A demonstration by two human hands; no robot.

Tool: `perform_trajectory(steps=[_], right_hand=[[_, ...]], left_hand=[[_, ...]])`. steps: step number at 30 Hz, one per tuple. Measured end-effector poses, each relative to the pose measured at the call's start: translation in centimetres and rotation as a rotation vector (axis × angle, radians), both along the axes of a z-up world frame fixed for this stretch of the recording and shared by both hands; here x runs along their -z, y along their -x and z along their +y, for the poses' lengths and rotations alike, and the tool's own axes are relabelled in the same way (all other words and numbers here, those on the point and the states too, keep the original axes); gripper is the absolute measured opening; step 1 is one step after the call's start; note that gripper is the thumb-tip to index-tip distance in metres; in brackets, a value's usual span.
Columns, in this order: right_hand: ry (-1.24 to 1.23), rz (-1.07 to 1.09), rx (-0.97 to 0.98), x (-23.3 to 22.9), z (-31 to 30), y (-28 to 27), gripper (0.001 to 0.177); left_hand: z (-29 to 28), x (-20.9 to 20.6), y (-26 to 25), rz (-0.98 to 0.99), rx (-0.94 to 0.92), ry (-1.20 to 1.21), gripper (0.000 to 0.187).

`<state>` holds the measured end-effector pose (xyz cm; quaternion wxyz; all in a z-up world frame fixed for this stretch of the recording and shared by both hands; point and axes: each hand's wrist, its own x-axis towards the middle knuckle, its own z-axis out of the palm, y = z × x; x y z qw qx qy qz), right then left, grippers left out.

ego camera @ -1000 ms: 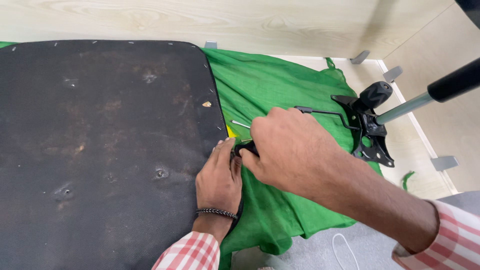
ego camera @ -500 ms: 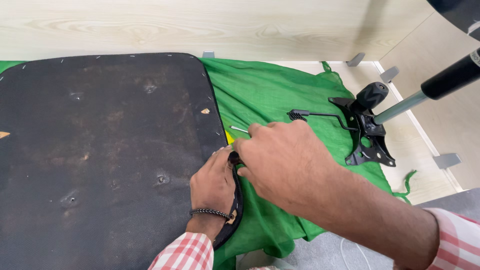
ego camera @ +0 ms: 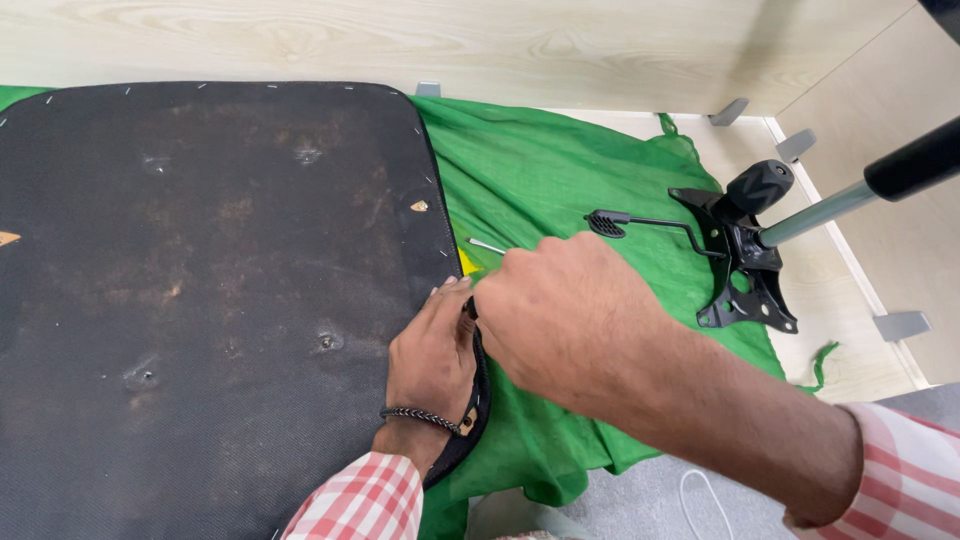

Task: The person uses a screwdriver to fasten multiple screws into the underside of a black upholstered chair seat. They pick up screws from a green cloth, align them with pre-drilled holes, and tighten them one by one.

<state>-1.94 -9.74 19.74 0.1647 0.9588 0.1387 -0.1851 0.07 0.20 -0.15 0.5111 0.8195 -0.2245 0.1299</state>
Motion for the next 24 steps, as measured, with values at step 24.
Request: perform_trajectory(steps=[24], right_hand=[[-0.925,0.092,1.215,4.5,-8.2,2.8,0.04]], left_hand=[[0.5,0.1,0.2,-0.06,-0.147,-0.226,0.027]])
